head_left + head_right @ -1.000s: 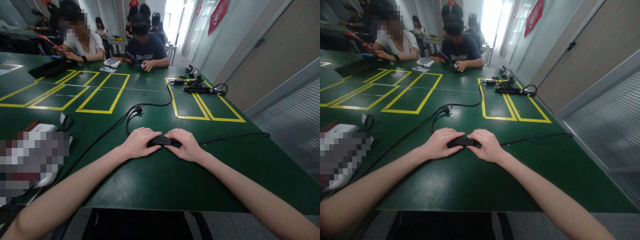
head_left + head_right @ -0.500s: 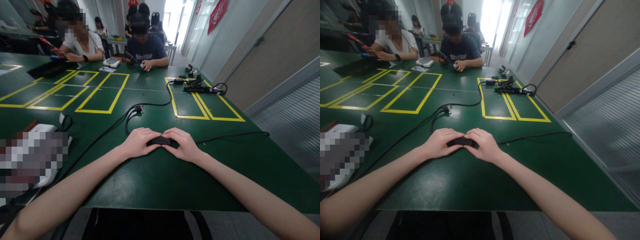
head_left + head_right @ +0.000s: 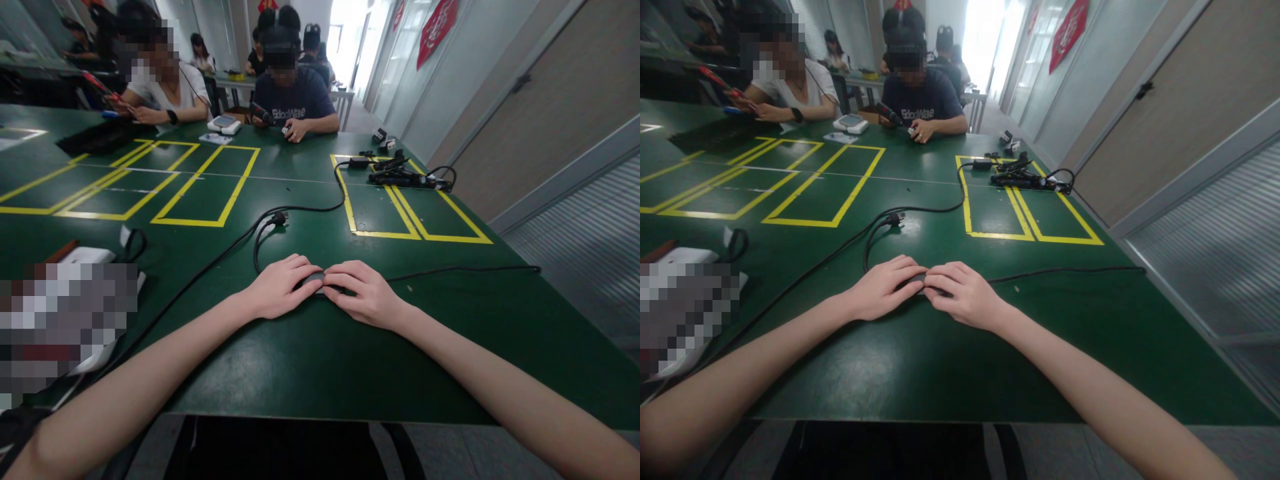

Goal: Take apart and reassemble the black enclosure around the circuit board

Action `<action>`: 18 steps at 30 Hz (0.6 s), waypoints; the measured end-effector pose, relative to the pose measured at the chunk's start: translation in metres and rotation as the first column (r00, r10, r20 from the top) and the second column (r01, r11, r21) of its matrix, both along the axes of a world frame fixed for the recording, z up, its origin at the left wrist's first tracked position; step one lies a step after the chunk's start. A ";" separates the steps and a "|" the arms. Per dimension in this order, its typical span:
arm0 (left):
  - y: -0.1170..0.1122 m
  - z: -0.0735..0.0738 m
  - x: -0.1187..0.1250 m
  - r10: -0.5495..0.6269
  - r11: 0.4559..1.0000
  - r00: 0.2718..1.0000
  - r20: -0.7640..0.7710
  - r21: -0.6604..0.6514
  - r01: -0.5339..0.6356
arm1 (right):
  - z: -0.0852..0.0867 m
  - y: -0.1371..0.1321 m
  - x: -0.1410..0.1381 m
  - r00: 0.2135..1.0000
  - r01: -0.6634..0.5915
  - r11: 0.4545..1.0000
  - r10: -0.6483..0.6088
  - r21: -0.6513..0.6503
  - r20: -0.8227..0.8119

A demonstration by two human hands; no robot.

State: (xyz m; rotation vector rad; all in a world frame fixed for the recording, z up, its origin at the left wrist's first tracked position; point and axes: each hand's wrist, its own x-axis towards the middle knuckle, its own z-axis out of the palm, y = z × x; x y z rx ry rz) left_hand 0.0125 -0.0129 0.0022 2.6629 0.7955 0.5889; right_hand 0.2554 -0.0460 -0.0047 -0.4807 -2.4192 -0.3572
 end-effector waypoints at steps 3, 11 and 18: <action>0.001 -0.002 0.000 0.040 0.999 0.999 0.023 -0.018 -0.039 | -0.001 0.002 0.003 1.000 0.000 1.000 0.000 0.000 0.004; 0.000 -0.004 0.001 0.090 0.996 0.990 0.108 -0.039 -0.086 | 0.002 0.005 0.007 0.999 0.044 0.999 -0.044 0.021 0.012; 0.003 -0.002 -0.002 0.039 0.978 0.999 0.007 0.206 -0.039 | 0.009 0.005 0.011 0.988 0.109 0.969 -0.130 -0.223 -0.082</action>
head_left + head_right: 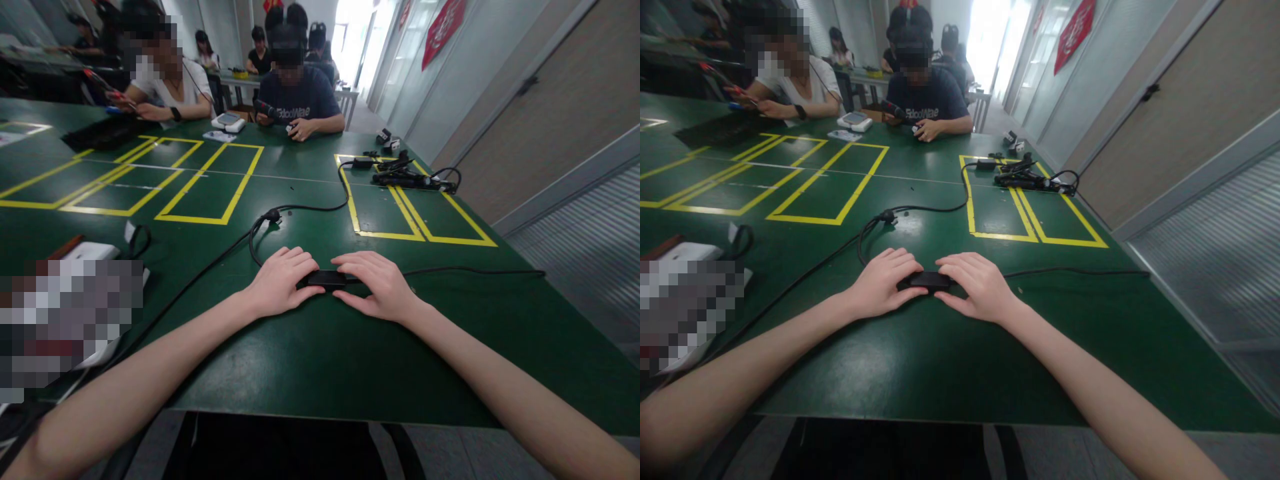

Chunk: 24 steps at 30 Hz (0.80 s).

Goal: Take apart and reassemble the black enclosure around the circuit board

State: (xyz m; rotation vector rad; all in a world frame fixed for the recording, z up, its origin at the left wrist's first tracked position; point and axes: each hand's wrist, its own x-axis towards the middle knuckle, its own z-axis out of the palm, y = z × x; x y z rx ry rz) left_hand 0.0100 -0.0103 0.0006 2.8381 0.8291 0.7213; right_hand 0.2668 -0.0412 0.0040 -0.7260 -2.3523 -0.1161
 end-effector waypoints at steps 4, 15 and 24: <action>0.001 0.000 0.000 -0.015 0.999 1.000 0.005 0.034 0.015 | -0.001 0.000 0.000 0.998 0.059 0.997 -0.058 -0.042 0.025; -0.001 -0.002 0.002 -0.042 0.998 0.999 0.012 -0.047 0.042 | -0.004 0.000 -0.003 0.998 0.031 0.999 -0.030 -0.023 0.050; -0.005 0.001 0.005 0.038 0.994 0.998 -0.055 -0.102 -0.043 | -0.003 -0.001 -0.003 0.987 0.008 0.992 0.012 -0.123 0.158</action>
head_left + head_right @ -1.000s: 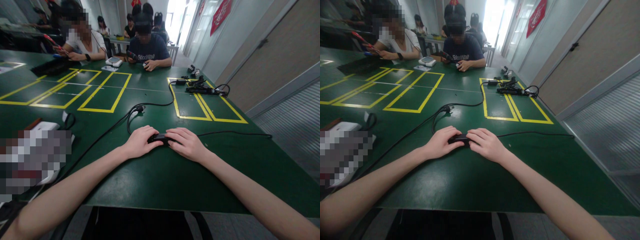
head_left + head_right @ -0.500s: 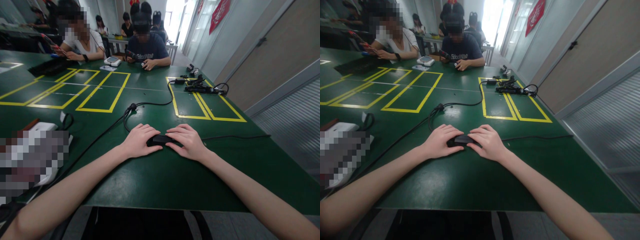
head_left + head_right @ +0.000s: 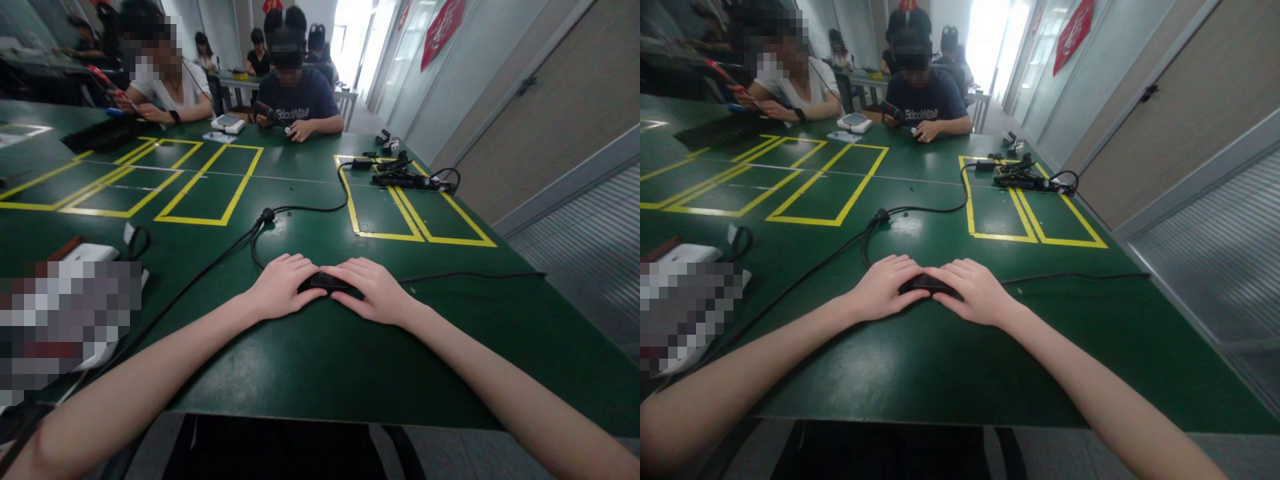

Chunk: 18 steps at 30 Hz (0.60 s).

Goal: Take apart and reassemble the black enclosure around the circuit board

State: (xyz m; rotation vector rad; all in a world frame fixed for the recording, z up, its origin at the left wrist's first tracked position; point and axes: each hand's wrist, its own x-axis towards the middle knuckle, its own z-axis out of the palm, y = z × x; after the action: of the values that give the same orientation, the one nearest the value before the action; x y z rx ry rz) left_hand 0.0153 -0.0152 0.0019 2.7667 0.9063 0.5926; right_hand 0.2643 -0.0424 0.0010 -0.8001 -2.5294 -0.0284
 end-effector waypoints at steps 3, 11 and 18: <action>0.000 0.000 -0.001 0.018 1.000 0.999 -0.036 -0.008 -0.018 | -0.002 -0.001 -0.003 0.998 -0.015 0.993 0.022 -0.115 0.055; 0.000 0.000 -0.004 0.107 0.965 0.984 0.144 0.225 -0.138 | 0.006 0.013 0.034 0.939 0.028 0.886 -0.182 -0.463 -0.291; 0.000 -0.009 -0.003 0.068 0.974 0.993 0.098 0.210 -0.087 | 0.015 0.053 0.139 0.343 0.384 0.757 -0.648 -0.528 -0.680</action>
State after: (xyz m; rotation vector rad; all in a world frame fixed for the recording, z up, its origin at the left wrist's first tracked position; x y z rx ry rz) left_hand 0.0123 -0.0154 -0.0070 2.8735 0.9879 0.8696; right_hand 0.4030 0.0107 0.0160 -1.3269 -1.2565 0.4232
